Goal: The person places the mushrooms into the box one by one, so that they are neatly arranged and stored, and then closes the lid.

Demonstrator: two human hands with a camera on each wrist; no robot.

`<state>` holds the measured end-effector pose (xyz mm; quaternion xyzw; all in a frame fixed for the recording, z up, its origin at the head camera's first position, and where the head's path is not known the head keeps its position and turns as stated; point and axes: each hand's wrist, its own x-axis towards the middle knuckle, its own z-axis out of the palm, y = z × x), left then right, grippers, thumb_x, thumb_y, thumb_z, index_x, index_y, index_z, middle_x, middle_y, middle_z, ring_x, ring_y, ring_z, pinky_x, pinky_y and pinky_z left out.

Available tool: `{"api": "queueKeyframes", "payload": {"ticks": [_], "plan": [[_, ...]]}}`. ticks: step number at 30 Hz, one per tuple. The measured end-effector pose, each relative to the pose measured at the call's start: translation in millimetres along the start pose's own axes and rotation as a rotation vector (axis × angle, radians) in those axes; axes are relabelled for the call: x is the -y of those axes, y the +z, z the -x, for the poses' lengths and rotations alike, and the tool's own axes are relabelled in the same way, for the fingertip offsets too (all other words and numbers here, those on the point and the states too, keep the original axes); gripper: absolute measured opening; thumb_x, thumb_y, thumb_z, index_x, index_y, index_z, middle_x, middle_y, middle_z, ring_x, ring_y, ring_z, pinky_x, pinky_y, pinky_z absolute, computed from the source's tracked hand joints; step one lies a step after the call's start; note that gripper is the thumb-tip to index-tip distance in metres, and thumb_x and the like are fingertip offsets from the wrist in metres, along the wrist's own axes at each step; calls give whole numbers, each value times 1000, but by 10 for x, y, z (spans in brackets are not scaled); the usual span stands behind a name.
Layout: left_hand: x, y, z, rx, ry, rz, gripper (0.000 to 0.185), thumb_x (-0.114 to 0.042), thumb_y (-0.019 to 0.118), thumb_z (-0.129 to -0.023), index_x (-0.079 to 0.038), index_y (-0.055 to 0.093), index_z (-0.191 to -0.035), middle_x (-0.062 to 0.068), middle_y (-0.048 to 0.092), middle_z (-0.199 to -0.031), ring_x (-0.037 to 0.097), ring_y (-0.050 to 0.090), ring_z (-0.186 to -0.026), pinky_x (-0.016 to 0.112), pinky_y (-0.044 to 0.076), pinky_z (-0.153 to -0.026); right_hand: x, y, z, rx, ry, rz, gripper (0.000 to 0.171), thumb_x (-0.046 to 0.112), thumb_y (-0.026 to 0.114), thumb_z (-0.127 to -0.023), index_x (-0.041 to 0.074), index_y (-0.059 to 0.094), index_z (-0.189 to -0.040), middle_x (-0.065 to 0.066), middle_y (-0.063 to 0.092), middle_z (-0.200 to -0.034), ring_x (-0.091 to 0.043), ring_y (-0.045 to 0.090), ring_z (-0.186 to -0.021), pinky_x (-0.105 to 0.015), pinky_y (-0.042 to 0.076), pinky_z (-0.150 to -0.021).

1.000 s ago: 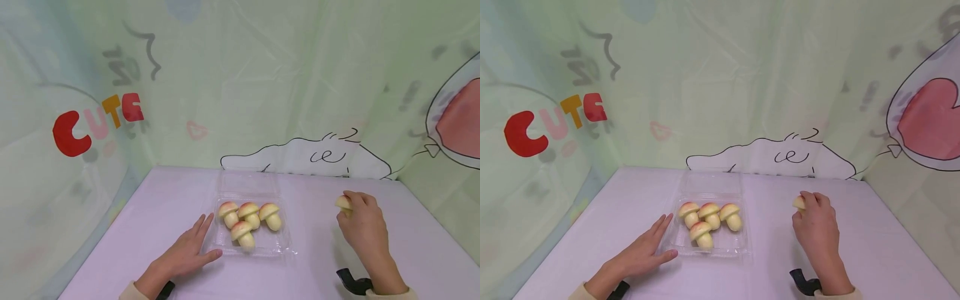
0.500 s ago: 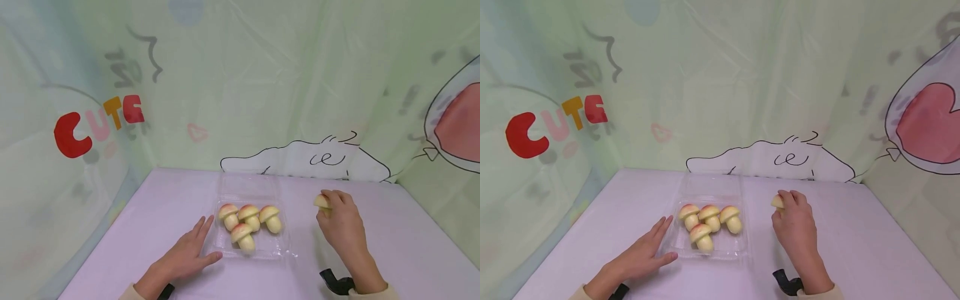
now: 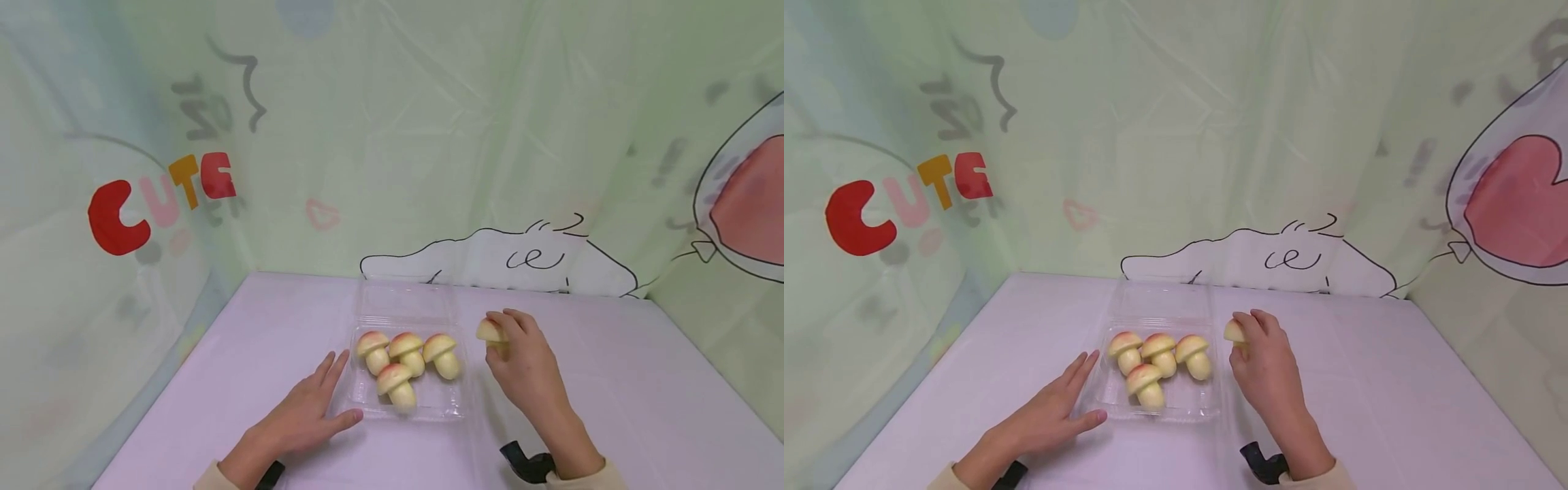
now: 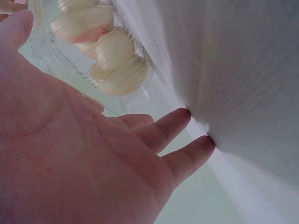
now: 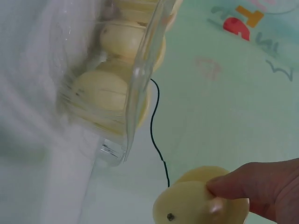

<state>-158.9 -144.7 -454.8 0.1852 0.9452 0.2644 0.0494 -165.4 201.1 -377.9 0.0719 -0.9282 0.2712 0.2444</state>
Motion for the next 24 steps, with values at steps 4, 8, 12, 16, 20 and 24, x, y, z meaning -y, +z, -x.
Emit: {"api": "queueKeyframes", "payload": {"ticks": [4, 8, 12, 16, 20, 24], "plan": [[-5, -2, -4, 5, -11, 0, 97, -70, 57, -94, -23, 15, -168, 19, 22, -171, 47, 41, -146, 65, 36, -115, 26, 28, -6, 11, -27, -22, 48, -7, 72, -84, -1, 65, -131, -29, 55, -136, -49, 62, -114, -59, 57, -85], [-3, 2, -11, 10, -17, 1, 97, -69, 57, -94, -23, 15, -168, 19, 21, -171, 47, 41, -146, 65, 36, -115, 38, 68, -8, 52, -51, -53, 48, -7, 72, -84, 0, 66, -131, -26, 57, -138, -47, 63, -117, -58, 57, -89], [-3, 6, -10, 9, -19, 2, 97, -69, 58, -94, -22, 16, -168, 19, 21, -171, 47, 41, -146, 64, 36, -115, 37, 123, -2, 87, -80, -101, 47, -7, 72, -84, 3, 68, -130, -22, 59, -138, -43, 64, -120, -56, 56, -92], [-2, 10, -8, 7, -16, -1, 96, -68, 58, -95, -22, 16, -168, 19, 22, -171, 48, 41, -146, 64, 36, -115, 40, 197, 24, 112, -122, -125, 47, -7, 73, -83, 4, 68, -129, -20, 61, -137, -41, 65, -120, -55, 56, -93], [1, 13, -4, 8, -17, -2, 96, -69, 57, -95, -22, 15, -168, 19, 21, -171, 48, 41, -146, 64, 36, -114, 58, 282, 55, 129, -163, -139, 48, -6, 75, -81, 4, 69, -127, -18, 62, -136, -40, 65, -120, -54, 56, -93], [-2, 11, -3, 8, -18, 0, 96, -69, 57, -94, -23, 15, -168, 18, 21, -171, 48, 41, -145, 65, 36, -114, 93, 377, 79, 138, -182, -138, 48, -8, 75, -79, 6, 70, -125, -16, 63, -134, -37, 67, -117, -49, 57, -88]]}}
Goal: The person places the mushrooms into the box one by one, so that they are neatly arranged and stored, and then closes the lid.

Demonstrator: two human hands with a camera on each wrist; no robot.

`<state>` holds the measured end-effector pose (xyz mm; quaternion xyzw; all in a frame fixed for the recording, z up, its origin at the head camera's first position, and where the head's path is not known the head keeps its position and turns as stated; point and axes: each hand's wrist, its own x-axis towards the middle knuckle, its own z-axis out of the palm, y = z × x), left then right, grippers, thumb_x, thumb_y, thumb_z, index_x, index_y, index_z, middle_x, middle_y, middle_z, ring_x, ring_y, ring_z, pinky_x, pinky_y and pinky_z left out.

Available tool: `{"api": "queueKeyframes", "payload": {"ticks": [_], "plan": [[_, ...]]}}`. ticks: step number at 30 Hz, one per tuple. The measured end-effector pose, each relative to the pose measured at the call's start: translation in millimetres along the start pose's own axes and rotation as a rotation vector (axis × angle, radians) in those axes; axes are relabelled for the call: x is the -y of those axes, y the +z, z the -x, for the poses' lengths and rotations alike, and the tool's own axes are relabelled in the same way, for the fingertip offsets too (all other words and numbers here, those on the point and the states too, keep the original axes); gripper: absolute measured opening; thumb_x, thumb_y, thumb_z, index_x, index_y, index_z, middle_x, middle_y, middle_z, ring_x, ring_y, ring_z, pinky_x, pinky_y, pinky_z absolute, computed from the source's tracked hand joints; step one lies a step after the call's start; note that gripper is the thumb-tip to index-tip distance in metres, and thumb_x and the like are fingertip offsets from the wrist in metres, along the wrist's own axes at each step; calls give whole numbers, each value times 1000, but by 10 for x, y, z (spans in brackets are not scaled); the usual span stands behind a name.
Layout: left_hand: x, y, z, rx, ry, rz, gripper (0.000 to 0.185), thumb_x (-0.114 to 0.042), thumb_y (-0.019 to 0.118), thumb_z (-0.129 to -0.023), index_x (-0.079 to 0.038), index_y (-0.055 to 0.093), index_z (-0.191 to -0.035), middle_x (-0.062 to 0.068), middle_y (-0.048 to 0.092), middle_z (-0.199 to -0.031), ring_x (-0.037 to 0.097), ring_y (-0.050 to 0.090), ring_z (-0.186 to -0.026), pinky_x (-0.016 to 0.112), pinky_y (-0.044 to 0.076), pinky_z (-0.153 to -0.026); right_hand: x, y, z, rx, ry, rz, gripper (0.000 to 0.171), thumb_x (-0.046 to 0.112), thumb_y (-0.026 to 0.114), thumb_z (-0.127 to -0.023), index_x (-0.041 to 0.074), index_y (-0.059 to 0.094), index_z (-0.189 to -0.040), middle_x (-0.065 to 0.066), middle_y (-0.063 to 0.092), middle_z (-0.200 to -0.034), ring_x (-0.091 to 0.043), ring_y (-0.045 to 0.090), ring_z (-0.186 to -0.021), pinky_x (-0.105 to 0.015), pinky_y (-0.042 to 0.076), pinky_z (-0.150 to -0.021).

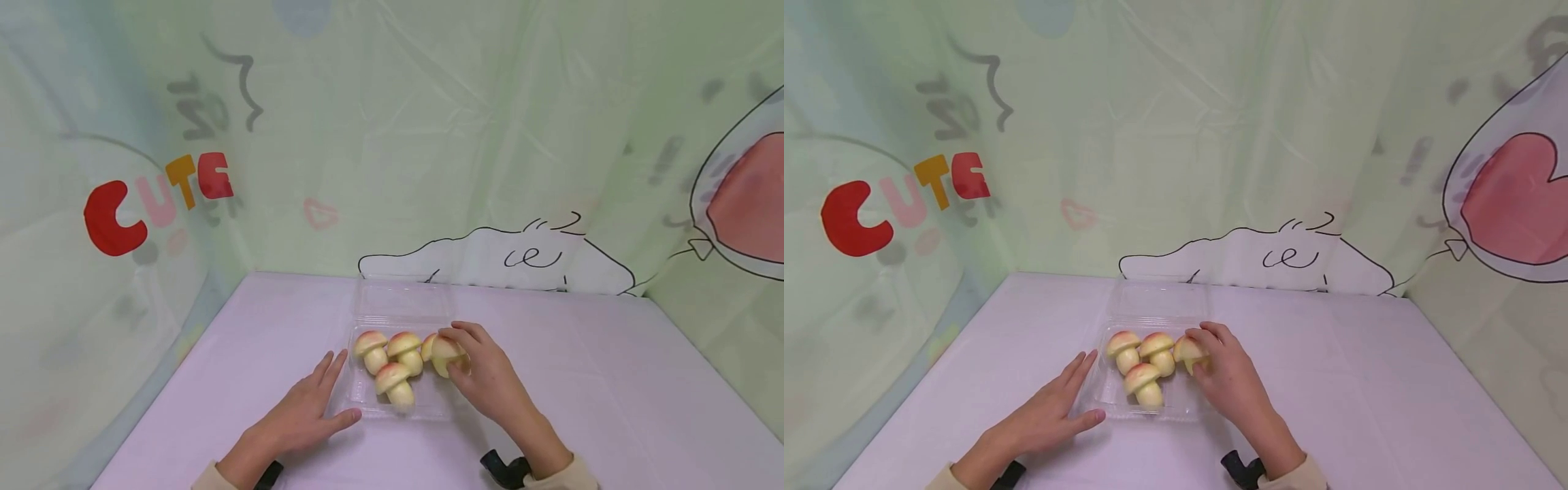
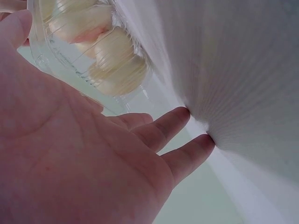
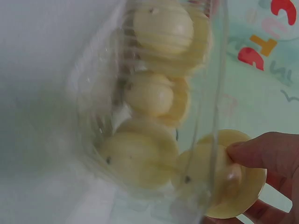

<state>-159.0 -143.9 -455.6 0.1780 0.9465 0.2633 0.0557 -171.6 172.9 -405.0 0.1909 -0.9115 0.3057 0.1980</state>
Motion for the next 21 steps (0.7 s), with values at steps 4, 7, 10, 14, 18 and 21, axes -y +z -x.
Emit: {"api": "queueKeyframes", "payload": {"ticks": [4, 7, 10, 14, 18, 21], "plan": [[-6, -4, 2, -2, 3, 3, 97, -68, 58, -94, -22, 16, -168, 19, 22, -171, 48, 42, -145, 64, 36, -115, 33, 96, 1, 29, -2, 5, 48, -9, 78, -78, 9, 71, -123, -15, 63, -133, -34, 68, -116, -45, 58, -88], [-10, -5, 3, -2, 2, 3, 97, -69, 58, -94, -22, 16, -168, 19, 22, -171, 48, 42, -145, 65, 36, -114, 54, 130, 3, 36, -14, 12, 49, -9, 80, -77, 10, 72, -121, -12, 64, -131, -32, 68, -117, -45, 58, -89], [-20, -10, 3, 0, -1, 5, 96, -67, 59, -94, -21, 16, -168, 19, 22, -171, 48, 42, -145, 65, 36, -114, 72, 138, 15, 32, -38, 17, 50, -9, 80, -75, 12, 72, -119, -9, 65, -129, -29, 68, -115, -42, 58, -87], [-28, -16, 6, 1, -1, 5, 96, -67, 59, -95, -21, 16, -168, 20, 22, -171, 48, 42, -145, 65, 36, -114, 93, 153, 33, 47, -61, 4, 50, -10, 79, -74, 11, 72, -119, -8, 65, -128, -26, 68, -113, -41, 58, -88], [-24, -16, 11, 1, 0, 7, 97, -68, 58, -94, -22, 16, -168, 19, 22, -171, 48, 41, -146, 65, 36, -115, 107, 187, 43, 63, -78, -6, 50, -11, 78, -73, 10, 73, -118, -8, 65, -127, -25, 67, -114, -41, 58, -90], [-20, -17, 13, 5, -3, 10, 97, -69, 58, -94, -22, 16, -168, 19, 21, -171, 48, 41, -146, 65, 35, -115, 112, 224, 56, 67, -104, -5, 50, -13, 78, -71, 9, 74, -116, -6, 65, -124, -24, 67, -114, -41, 57, -92]]}}
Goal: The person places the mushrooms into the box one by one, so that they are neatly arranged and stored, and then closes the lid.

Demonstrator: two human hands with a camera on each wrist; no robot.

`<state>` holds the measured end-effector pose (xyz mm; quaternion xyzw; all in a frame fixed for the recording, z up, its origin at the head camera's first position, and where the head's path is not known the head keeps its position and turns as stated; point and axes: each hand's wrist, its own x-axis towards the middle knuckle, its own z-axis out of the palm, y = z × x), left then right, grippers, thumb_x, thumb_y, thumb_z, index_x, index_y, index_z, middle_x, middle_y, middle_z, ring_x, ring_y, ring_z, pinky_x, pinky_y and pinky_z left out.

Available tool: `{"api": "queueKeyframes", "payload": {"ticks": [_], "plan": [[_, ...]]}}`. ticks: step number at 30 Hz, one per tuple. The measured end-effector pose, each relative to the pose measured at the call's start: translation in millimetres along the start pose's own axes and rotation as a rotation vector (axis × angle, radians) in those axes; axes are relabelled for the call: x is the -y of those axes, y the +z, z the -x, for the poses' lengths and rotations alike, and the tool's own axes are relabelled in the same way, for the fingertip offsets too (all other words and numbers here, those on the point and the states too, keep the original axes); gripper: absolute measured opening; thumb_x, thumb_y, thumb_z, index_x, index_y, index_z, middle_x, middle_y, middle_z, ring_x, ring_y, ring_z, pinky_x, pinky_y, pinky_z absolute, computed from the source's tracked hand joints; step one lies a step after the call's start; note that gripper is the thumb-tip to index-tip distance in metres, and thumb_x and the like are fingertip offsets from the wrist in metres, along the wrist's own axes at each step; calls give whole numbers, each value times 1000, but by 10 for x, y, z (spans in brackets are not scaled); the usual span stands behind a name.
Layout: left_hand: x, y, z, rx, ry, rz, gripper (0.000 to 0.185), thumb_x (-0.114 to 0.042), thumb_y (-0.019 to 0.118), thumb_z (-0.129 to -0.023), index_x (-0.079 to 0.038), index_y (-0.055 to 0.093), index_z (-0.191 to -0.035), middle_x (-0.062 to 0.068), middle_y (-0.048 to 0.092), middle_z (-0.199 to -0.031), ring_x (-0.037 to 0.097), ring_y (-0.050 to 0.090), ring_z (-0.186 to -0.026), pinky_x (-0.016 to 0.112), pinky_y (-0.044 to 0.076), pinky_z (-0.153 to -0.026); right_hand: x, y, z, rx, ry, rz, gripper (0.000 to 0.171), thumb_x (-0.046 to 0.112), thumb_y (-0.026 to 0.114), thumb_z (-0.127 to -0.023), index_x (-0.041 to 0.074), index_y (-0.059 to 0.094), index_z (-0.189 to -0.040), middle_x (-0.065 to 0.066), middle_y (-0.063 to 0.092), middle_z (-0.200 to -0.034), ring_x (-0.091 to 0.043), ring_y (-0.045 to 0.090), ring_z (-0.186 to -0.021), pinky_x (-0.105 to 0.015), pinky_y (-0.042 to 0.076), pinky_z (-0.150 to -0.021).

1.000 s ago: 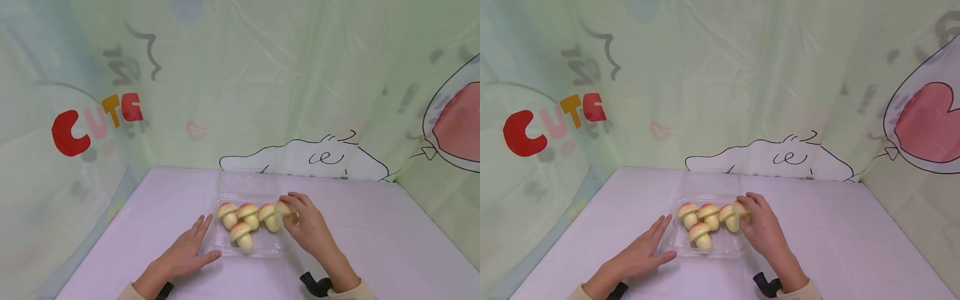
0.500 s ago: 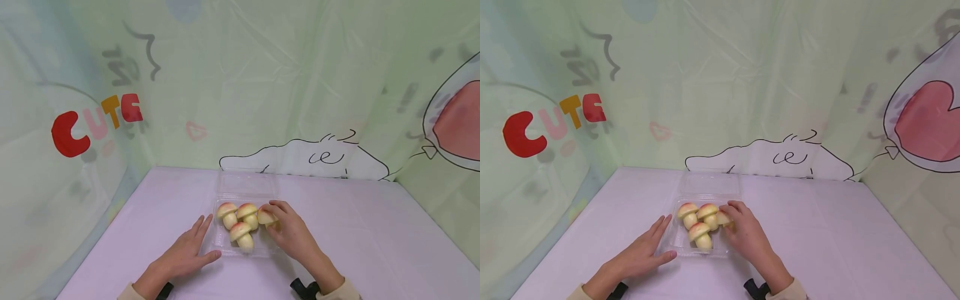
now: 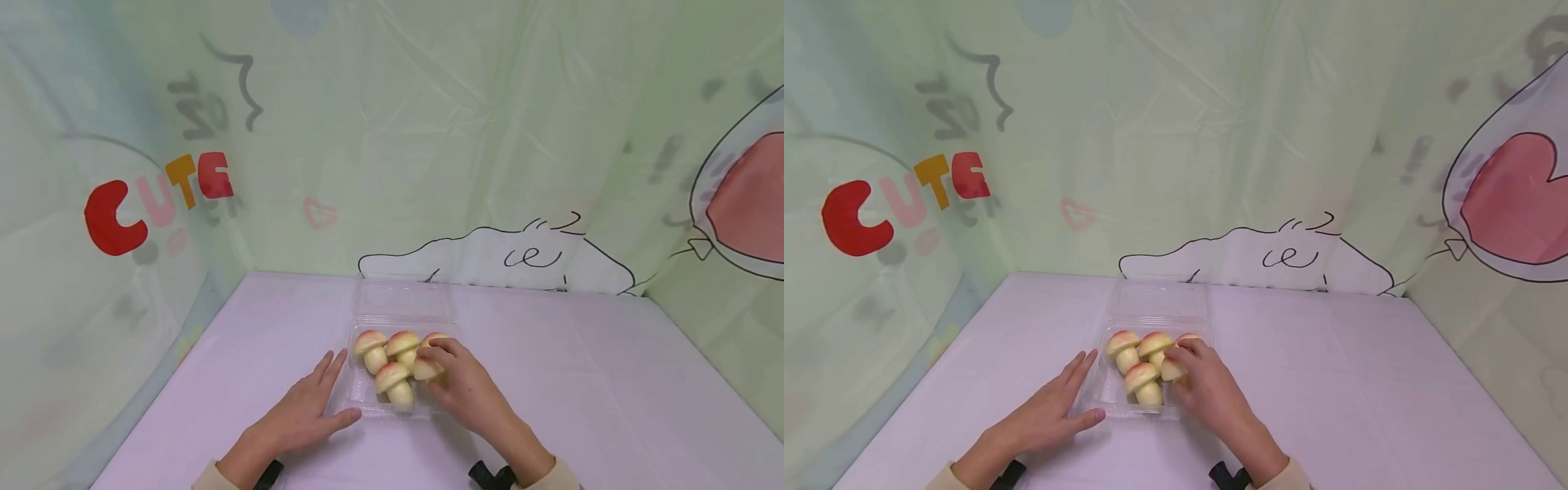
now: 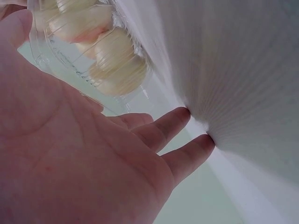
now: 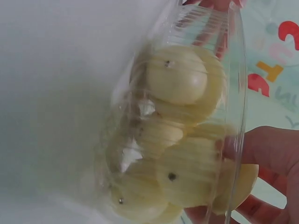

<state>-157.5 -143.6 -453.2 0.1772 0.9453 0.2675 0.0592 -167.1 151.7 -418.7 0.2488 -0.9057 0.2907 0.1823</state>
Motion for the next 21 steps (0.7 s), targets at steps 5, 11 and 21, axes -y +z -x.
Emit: {"api": "queueKeyframes", "payload": {"ticks": [5, 11, 21], "plan": [[-2, -1, 1, -2, 6, -1, 96, -68, 58, -95, -22, 16, -168, 19, 21, -171, 48, 41, -146, 65, 35, -115, 27, 57, 18, 21, 8, 18, 48, -12, 79, -70, 9, 74, -113, -5, 66, -120, -25, 66, -111, -40, 57, -92], [-10, -3, 5, -3, 16, 5, 96, -67, 58, -95, -22, 16, -168, 20, 21, -171, 48, 41, -146, 65, 35, -115, 65, 90, 19, 50, 70, 54, 40, -8, 78, -71, 8, 75, -108, -5, 66, -111, -23, 67, -101, -38, 57, -84], [-12, -3, 8, -6, 18, 2, 97, -68, 59, -94, -21, 17, -168, 20, 23, -170, 48, 43, -144, 65, 37, -114, 58, 63, 1, 118, 102, 88, 39, -3, 81, -72, 7, 76, -109, -4, 66, -110, -22, 66, -102, -41, 56, -86]]}}
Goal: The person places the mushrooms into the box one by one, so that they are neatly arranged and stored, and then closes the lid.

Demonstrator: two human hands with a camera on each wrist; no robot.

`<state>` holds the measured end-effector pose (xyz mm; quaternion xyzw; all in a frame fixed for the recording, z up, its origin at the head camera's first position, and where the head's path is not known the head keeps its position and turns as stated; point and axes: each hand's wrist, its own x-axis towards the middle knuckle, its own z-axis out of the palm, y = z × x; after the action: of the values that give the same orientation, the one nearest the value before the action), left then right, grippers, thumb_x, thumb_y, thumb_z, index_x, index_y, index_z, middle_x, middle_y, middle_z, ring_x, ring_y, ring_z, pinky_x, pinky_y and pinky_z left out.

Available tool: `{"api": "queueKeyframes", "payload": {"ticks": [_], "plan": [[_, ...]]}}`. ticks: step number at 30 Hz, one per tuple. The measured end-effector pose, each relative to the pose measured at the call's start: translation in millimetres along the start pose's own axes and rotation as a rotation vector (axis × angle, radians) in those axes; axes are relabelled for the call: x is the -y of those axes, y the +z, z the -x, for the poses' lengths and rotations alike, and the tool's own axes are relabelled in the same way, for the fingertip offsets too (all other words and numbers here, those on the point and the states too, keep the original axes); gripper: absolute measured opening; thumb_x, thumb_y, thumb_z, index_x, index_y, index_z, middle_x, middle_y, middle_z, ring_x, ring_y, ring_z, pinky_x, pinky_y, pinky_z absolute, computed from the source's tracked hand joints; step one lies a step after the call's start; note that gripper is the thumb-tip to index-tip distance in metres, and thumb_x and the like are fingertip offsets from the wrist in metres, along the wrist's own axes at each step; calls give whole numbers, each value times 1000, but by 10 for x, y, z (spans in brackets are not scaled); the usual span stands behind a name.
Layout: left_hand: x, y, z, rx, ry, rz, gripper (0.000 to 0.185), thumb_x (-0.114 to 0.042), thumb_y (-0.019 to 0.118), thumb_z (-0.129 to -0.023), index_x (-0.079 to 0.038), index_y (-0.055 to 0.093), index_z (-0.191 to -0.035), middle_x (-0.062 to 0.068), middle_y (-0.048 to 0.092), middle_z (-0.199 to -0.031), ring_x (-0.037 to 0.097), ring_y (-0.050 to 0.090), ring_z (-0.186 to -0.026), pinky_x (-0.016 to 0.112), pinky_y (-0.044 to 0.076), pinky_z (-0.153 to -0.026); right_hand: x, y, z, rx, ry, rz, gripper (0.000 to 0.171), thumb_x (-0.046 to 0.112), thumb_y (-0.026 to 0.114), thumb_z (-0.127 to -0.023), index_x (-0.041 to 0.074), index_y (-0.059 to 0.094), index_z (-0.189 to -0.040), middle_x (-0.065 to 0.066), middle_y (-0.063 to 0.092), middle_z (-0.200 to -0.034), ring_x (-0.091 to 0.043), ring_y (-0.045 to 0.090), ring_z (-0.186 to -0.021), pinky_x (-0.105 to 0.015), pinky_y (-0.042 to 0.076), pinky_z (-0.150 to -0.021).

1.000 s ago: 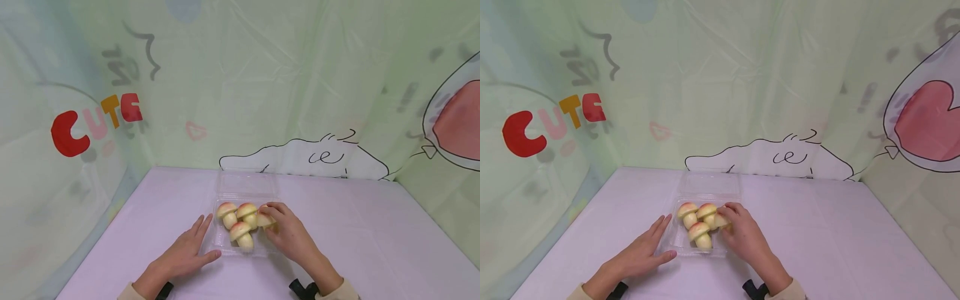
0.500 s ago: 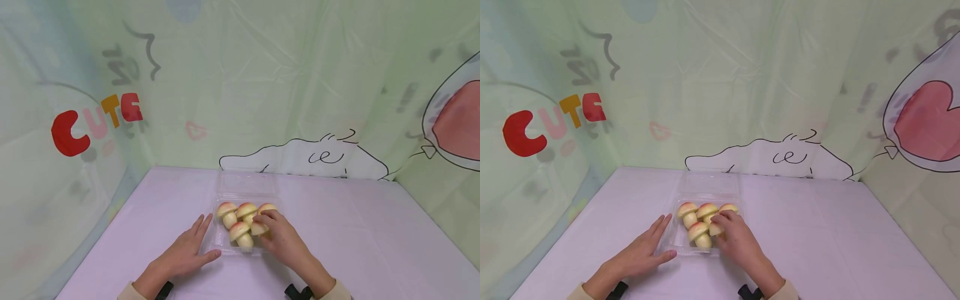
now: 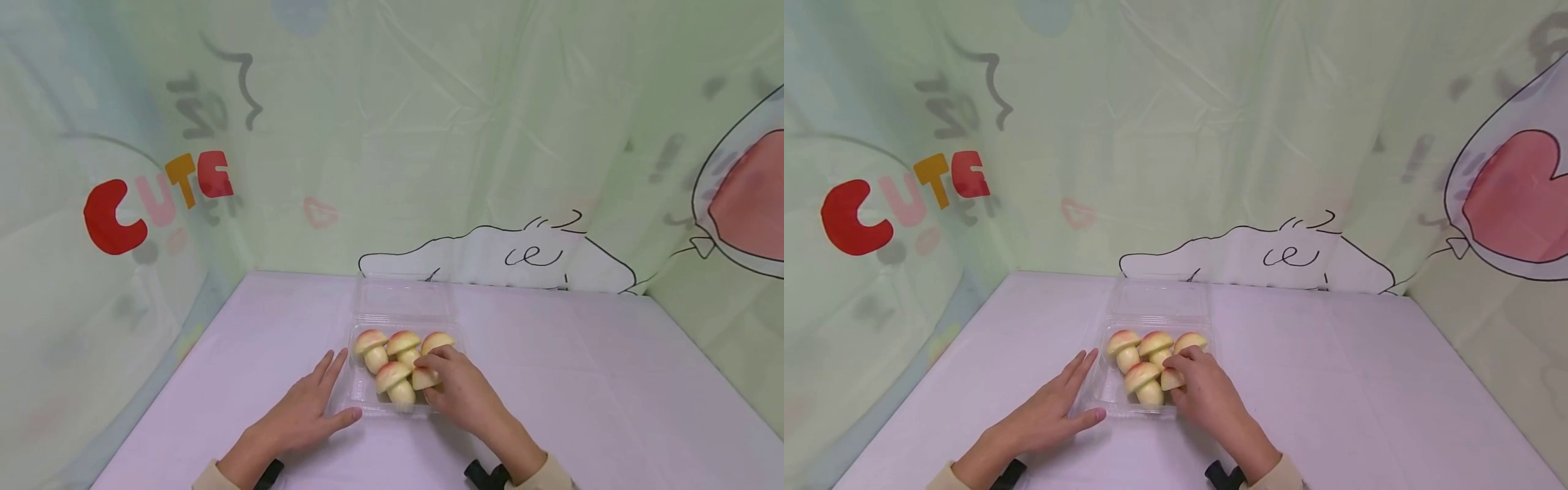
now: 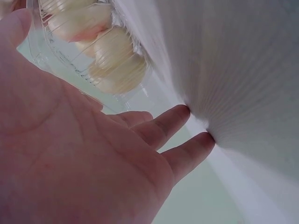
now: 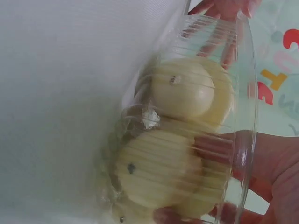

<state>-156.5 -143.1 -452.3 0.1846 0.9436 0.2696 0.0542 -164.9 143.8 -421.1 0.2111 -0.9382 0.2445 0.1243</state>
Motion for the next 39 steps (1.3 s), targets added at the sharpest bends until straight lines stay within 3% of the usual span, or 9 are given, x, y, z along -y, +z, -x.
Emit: {"api": "queueKeyframes", "payload": {"ticks": [9, 16, 23, 31, 39], "plan": [[9, 8, 2, -4, 5, -5, 97, -67, 59, -94, -21, 17, -168, 21, 23, -170, 49, 42, -144, 65, 36, -114, -54, -33, 9, -4, -69, -5, 36, -1, 82, -72, 9, 76, -107, -3, 67, -109, -24, 66, -102, -40, 56, -87], [20, 24, 0, -6, 3, -7, 97, -68, 59, -94, -21, 16, -168, 21, 23, -170, 49, 41, -145, 65, 36, -114, -30, -133, 22, -5, -30, -16, 34, 3, 86, -75, 11, 77, -107, -3, 68, -112, -26, 65, -104, -43, 55, -87], [15, 12, -1, 1, -6, -15, 97, -69, 58, -94, -22, 15, -168, 20, 21, -171, 48, 40, -147, 64, 35, -116, -95, -216, -3, -121, 17, -78, 30, 5, 81, -85, 9, 75, -115, -16, 67, -125, -42, 61, -118, -56, 52, -95], [13, 9, 5, 1, 0, -1, 97, -69, 58, -94, -22, 16, -168, 20, 21, -171, 48, 41, -146, 65, 36, -115, -420, -168, -94, -210, 131, -192, 41, 8, 74, -92, 3, 67, -132, -25, 61, -135, -47, 56, -128, -64, 45, -103], [9, 6, 1, -3, 2, -3, 97, -69, 58, -94, -21, 16, -168, 20, 22, -171, 47, 41, -146, 64, 36, -115, -699, -191, -221, -101, 322, -334, 52, 25, 62, -104, 3, 50, -149, -26, 51, -149, -46, 50, -136, -61, 47, -105]]}}
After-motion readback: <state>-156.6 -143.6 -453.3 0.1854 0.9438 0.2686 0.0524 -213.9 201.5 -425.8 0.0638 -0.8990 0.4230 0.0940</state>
